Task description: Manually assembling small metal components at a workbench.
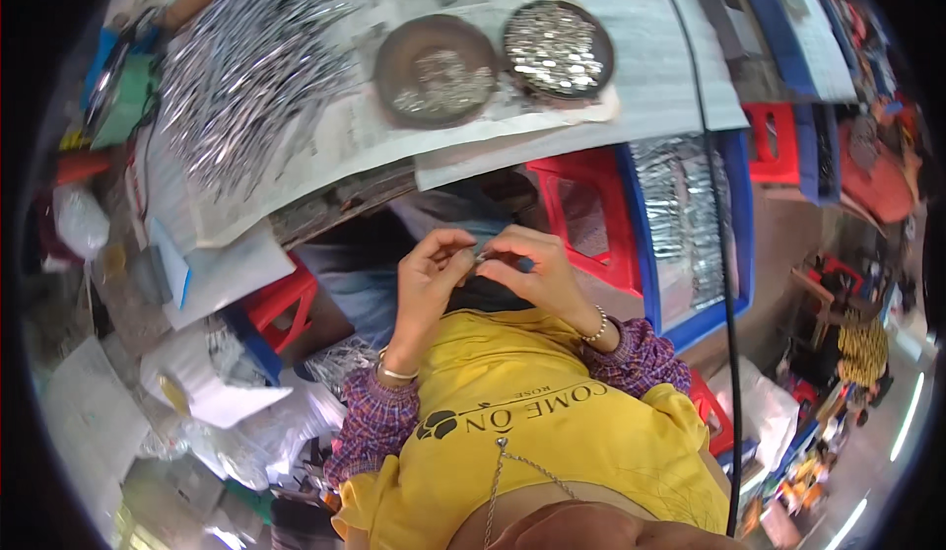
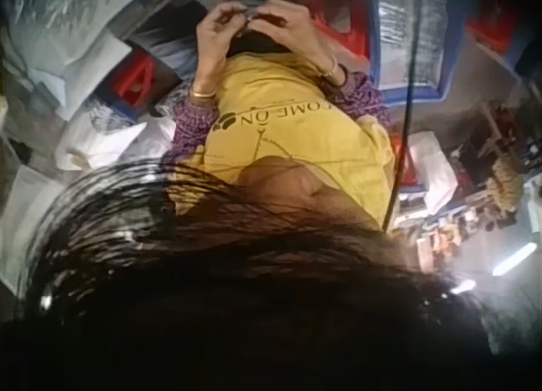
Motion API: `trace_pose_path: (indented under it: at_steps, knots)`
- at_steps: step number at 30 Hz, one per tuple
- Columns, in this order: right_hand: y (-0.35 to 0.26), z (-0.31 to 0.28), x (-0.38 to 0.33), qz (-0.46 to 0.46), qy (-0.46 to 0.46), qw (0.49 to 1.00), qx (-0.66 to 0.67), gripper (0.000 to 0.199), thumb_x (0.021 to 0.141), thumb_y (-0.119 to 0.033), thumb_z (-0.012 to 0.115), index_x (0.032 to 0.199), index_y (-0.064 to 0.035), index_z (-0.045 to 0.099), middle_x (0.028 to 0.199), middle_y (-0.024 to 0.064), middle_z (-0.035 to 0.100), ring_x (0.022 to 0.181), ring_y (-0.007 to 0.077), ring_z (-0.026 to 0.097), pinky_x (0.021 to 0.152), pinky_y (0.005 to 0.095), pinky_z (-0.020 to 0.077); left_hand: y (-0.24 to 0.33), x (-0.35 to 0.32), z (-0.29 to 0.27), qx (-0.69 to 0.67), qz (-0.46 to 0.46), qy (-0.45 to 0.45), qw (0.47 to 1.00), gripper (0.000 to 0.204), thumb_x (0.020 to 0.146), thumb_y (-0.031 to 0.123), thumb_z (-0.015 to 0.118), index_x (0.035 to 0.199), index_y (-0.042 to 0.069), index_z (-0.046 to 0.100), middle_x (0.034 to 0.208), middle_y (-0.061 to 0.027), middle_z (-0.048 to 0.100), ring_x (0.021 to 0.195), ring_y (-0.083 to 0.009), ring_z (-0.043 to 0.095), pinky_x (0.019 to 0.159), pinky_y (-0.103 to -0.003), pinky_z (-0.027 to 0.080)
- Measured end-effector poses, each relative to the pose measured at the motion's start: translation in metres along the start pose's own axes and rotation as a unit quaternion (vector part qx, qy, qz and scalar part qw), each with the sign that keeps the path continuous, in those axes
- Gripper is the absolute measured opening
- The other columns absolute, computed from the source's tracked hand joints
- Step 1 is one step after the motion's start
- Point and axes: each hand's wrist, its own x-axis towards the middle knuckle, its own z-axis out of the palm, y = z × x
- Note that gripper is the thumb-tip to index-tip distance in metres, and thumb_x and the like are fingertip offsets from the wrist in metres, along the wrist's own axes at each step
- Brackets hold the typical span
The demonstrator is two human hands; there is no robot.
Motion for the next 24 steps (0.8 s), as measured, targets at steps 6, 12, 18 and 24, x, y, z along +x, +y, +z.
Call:
trace_pose_path:
  at_steps: [6,12,18,24]
  knots:
    - [-0.010,0.000,0.003,0.052,-0.039,0.996,0.064,0.021,0.073,-0.007,0.068,0.092,0.0000,0.062,0.079,0.0052,0.058,0.070,0.0106,0.057,0.058,0.0223,0.0448,0.003,-0.007,0.004,0.010,0.007,0.027,1.000,0.029,0.083,-0.001,0.056,0.110,0.003,0.050,0.081,0.0001,0.056,0.065,-0.0036,0.048,0.054,-0.017,0.036]
    - [0.007,-0.020,-0.008,0.102,0.001,0.969,0.226,0.012,0.079,-0.002,0.062,0.091,0.0015,0.061,0.083,0.0028,0.058,0.075,0.0090,0.056,0.062,0.0203,0.0465,-0.004,-0.002,0.010,0.031,0.008,-0.020,0.999,0.030,0.083,0.000,0.056,0.112,0.001,0.049,0.088,-0.0043,0.060,0.079,-0.0080,0.056,0.070,-0.019,0.044]
    - [0.024,-0.117,-0.054,0.213,0.194,0.940,0.181,0.020,0.082,-0.012,0.060,0.097,0.0012,0.061,0.082,0.0050,0.062,0.071,0.0099,0.058,0.061,0.0208,0.0461,-0.011,-0.003,0.002,0.077,0.022,-0.031,0.996,0.022,0.084,0.003,0.056,0.106,0.000,0.052,0.088,-0.0065,0.061,0.080,-0.0114,0.057,0.071,-0.022,0.044]
    - [0.052,-0.206,-0.136,0.243,0.466,0.833,0.173,0.020,0.084,-0.017,0.059,0.096,-0.0009,0.060,0.084,0.0052,0.062,0.075,0.0110,0.058,0.065,0.0215,0.0467,-0.014,0.001,0.005,0.058,0.002,-0.047,0.997,0.020,0.084,0.003,0.057,0.103,0.000,0.054,0.086,-0.0063,0.061,0.077,-0.0114,0.056,0.070,-0.022,0.044]
